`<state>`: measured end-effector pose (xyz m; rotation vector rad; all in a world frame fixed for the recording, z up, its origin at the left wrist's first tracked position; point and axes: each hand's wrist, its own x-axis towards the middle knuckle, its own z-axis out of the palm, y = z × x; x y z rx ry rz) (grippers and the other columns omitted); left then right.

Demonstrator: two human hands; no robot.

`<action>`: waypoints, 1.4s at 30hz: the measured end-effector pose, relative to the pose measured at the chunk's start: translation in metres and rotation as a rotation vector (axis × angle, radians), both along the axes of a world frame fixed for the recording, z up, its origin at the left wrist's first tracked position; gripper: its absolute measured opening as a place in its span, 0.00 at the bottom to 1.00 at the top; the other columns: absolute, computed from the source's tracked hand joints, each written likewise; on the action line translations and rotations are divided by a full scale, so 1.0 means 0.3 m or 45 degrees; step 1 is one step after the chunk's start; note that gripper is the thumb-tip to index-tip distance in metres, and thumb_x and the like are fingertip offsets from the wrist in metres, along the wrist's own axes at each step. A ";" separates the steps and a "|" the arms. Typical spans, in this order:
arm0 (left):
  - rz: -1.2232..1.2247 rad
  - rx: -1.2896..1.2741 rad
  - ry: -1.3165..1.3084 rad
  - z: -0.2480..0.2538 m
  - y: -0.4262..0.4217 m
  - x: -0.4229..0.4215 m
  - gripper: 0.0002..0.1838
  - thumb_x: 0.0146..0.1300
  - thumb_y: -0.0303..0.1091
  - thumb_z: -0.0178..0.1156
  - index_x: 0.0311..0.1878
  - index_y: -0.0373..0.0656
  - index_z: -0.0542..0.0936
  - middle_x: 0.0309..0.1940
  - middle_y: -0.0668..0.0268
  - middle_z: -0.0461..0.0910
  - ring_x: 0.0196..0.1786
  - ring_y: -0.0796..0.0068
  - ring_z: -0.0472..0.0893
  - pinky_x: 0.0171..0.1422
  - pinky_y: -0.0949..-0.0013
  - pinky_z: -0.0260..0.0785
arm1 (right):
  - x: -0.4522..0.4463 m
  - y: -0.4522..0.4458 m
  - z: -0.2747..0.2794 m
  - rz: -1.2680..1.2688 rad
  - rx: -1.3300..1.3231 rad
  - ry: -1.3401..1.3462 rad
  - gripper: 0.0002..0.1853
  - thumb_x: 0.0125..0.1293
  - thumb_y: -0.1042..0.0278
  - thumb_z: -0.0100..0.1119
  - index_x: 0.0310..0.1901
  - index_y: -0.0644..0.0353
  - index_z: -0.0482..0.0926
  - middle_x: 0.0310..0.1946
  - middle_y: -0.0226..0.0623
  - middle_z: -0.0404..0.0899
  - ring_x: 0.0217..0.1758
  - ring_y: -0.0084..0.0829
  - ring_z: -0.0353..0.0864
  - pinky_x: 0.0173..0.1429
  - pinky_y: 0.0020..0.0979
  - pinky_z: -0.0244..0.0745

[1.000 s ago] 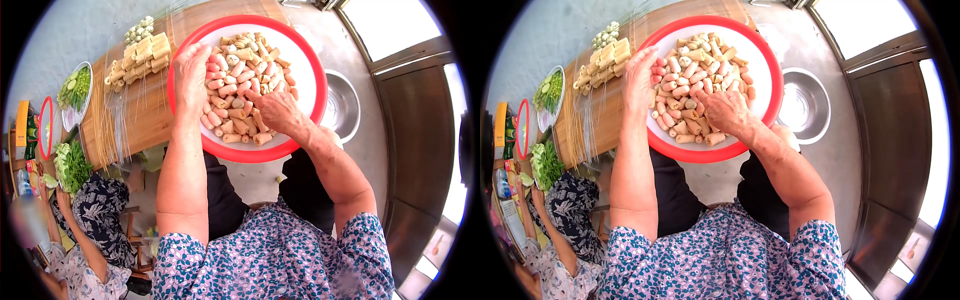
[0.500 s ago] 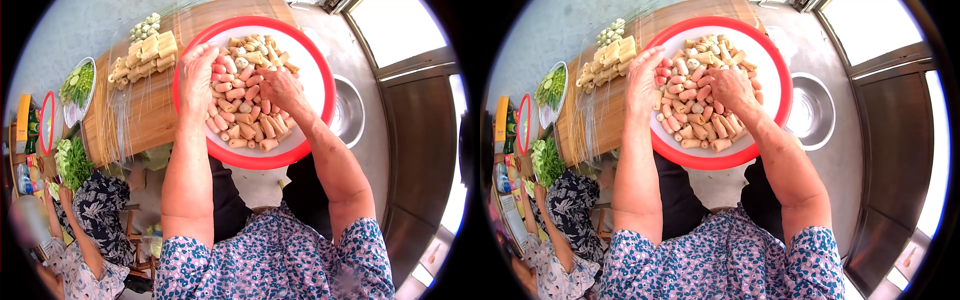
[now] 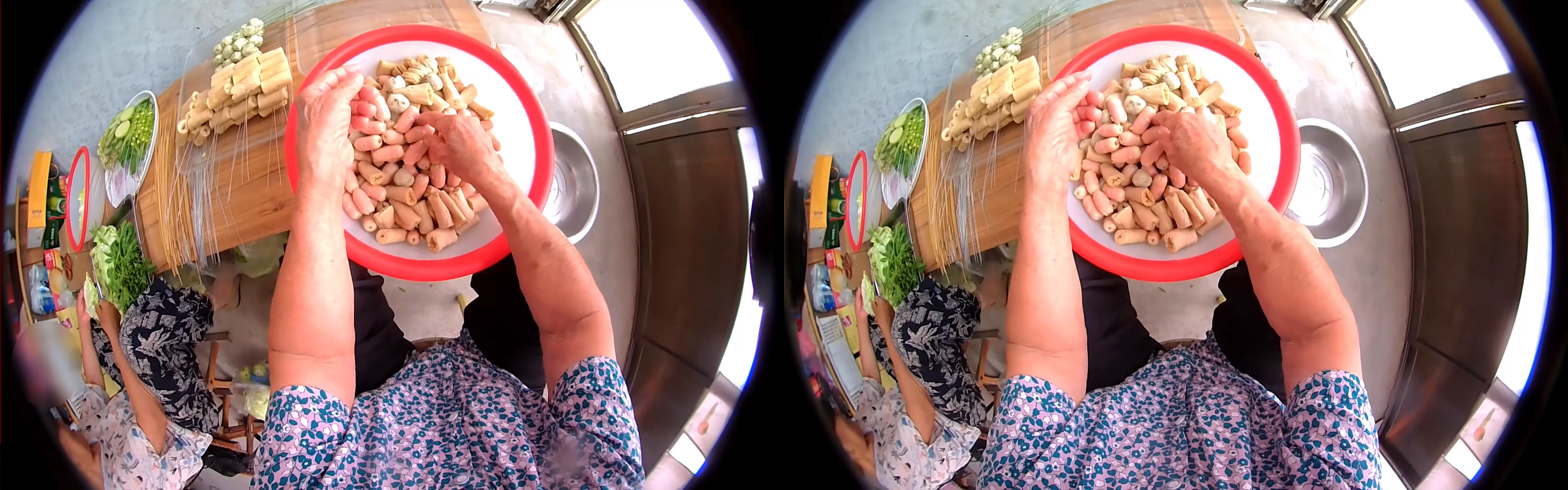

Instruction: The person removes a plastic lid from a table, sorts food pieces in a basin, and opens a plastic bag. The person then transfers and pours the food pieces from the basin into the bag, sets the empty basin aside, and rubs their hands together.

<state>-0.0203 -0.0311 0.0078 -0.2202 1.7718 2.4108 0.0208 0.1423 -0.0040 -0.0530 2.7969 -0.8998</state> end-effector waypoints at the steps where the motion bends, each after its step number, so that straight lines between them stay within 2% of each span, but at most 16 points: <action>1: -0.003 0.034 -0.018 -0.002 0.002 -0.001 0.10 0.64 0.32 0.57 0.45 0.37 0.77 0.26 0.67 0.78 0.23 0.86 0.74 0.25 0.86 0.67 | -0.010 0.009 -0.028 0.020 -0.018 0.051 0.11 0.63 0.68 0.50 0.42 0.54 0.81 0.23 0.35 0.82 0.27 0.33 0.81 0.34 0.36 0.74; 3: -0.009 0.071 -0.038 -0.003 0.011 -0.004 0.11 0.64 0.32 0.57 0.46 0.36 0.76 0.26 0.67 0.78 0.23 0.86 0.74 0.25 0.86 0.67 | -0.017 0.022 -0.037 0.037 -0.034 0.100 0.11 0.64 0.65 0.52 0.44 0.52 0.81 0.21 0.30 0.82 0.25 0.27 0.81 0.29 0.34 0.72; 5: 0.021 0.137 -0.011 -0.003 0.017 -0.006 0.09 0.63 0.31 0.56 0.38 0.33 0.75 0.23 0.63 0.76 0.19 0.80 0.74 0.19 0.79 0.67 | -0.019 0.026 -0.019 0.036 -0.185 -0.009 0.10 0.64 0.67 0.51 0.44 0.55 0.80 0.21 0.33 0.81 0.25 0.28 0.81 0.31 0.34 0.74; 8: -0.002 0.144 0.006 -0.009 0.018 -0.007 0.09 0.63 0.32 0.55 0.37 0.33 0.75 0.24 0.63 0.76 0.19 0.80 0.74 0.19 0.79 0.67 | -0.024 0.031 -0.038 0.052 -0.276 0.018 0.10 0.63 0.70 0.52 0.45 0.59 0.78 0.23 0.38 0.81 0.25 0.30 0.81 0.31 0.33 0.74; 12: -0.058 0.106 -0.015 0.000 0.011 0.001 0.10 0.64 0.32 0.56 0.45 0.37 0.76 0.27 0.67 0.77 0.24 0.85 0.74 0.25 0.86 0.66 | -0.027 0.032 -0.067 0.170 -0.255 0.161 0.11 0.62 0.72 0.52 0.46 0.60 0.77 0.26 0.39 0.81 0.26 0.30 0.81 0.31 0.32 0.74; 14: -0.034 0.116 -0.018 -0.003 0.014 -0.002 0.10 0.64 0.33 0.56 0.45 0.37 0.76 0.27 0.68 0.77 0.24 0.86 0.74 0.26 0.86 0.66 | -0.016 0.015 0.002 0.036 -0.341 -0.249 0.11 0.62 0.71 0.53 0.46 0.60 0.77 0.25 0.38 0.81 0.24 0.27 0.80 0.26 0.30 0.74; 15: -0.035 0.118 -0.017 -0.005 0.015 -0.004 0.10 0.64 0.33 0.56 0.45 0.37 0.76 0.27 0.68 0.77 0.24 0.86 0.74 0.26 0.86 0.66 | -0.018 0.020 -0.028 0.035 -0.340 -0.248 0.11 0.62 0.71 0.53 0.46 0.60 0.77 0.25 0.38 0.81 0.24 0.27 0.80 0.26 0.30 0.74; 17: -0.003 0.096 0.006 -0.006 0.015 -0.008 0.10 0.63 0.33 0.55 0.35 0.34 0.75 0.22 0.65 0.76 0.20 0.81 0.75 0.20 0.81 0.67 | -0.026 0.032 -0.110 0.136 -0.268 0.183 0.10 0.64 0.67 0.53 0.45 0.61 0.78 0.23 0.37 0.81 0.20 0.24 0.78 0.19 0.26 0.72; 18: -0.006 0.096 0.008 -0.001 0.016 -0.007 0.10 0.63 0.33 0.55 0.35 0.34 0.75 0.22 0.65 0.76 0.20 0.81 0.75 0.20 0.81 0.67 | -0.020 0.024 -0.063 0.133 -0.268 0.185 0.10 0.64 0.67 0.53 0.45 0.61 0.78 0.23 0.37 0.81 0.20 0.24 0.78 0.19 0.26 0.72; 20: 0.032 -0.006 -0.009 0.013 0.021 0.002 0.10 0.63 0.33 0.55 0.36 0.35 0.76 0.23 0.66 0.76 0.21 0.82 0.74 0.22 0.81 0.67 | 0.004 0.002 0.070 -0.093 -0.426 -0.311 0.14 0.64 0.61 0.53 0.41 0.64 0.78 0.26 0.37 0.82 0.18 0.22 0.76 0.19 0.25 0.69; 23: -0.119 -0.195 0.042 0.031 0.012 0.013 0.12 0.64 0.35 0.56 0.47 0.38 0.77 0.29 0.70 0.78 0.27 0.87 0.74 0.28 0.85 0.66 | 0.001 0.014 0.066 -0.198 -0.666 -0.143 0.18 0.64 0.56 0.57 0.41 0.66 0.77 0.21 0.35 0.79 0.16 0.21 0.73 0.17 0.24 0.66; 24: -0.139 -0.190 0.074 0.028 0.015 0.021 0.13 0.65 0.37 0.56 0.46 0.38 0.78 0.29 0.71 0.78 0.28 0.87 0.73 0.30 0.85 0.66 | -0.001 0.007 0.059 -0.257 -0.849 -0.118 0.21 0.62 0.53 0.61 0.42 0.66 0.77 0.18 0.31 0.75 0.14 0.17 0.70 0.15 0.21 0.63; 25: -0.146 -0.190 0.083 0.027 0.017 0.021 0.13 0.65 0.37 0.56 0.46 0.38 0.78 0.29 0.71 0.78 0.28 0.87 0.73 0.30 0.85 0.66 | -0.003 0.015 0.059 -0.262 -0.850 -0.107 0.21 0.62 0.53 0.61 0.42 0.66 0.77 0.18 0.31 0.75 0.14 0.17 0.70 0.15 0.21 0.63; 31: -0.298 -0.187 0.071 0.045 0.054 0.037 0.16 0.65 0.42 0.57 0.46 0.39 0.81 0.32 0.72 0.78 0.33 0.86 0.74 0.40 0.81 0.68 | 0.031 0.019 0.089 -0.346 -1.745 -0.457 0.13 0.67 0.62 0.56 0.41 0.67 0.77 0.13 0.21 0.64 0.12 0.12 0.62 0.14 0.16 0.61; 39: -0.432 0.036 0.034 0.049 0.058 0.036 0.16 0.65 0.40 0.58 0.47 0.38 0.79 0.38 0.69 0.80 0.40 0.83 0.76 0.47 0.78 0.70 | 0.022 0.045 0.038 -0.276 -1.969 -0.466 0.13 0.68 0.61 0.52 0.34 0.63 0.76 0.11 0.21 0.59 0.11 0.13 0.57 0.15 0.19 0.62; 42: -0.466 0.121 0.088 0.027 0.060 0.029 0.16 0.66 0.38 0.57 0.50 0.36 0.77 0.40 0.67 0.80 0.42 0.81 0.77 0.48 0.78 0.70 | 0.025 0.045 0.056 -0.320 -2.044 -0.496 0.16 0.70 0.62 0.49 0.24 0.57 0.67 0.11 0.24 0.60 0.12 0.18 0.58 0.20 0.24 0.63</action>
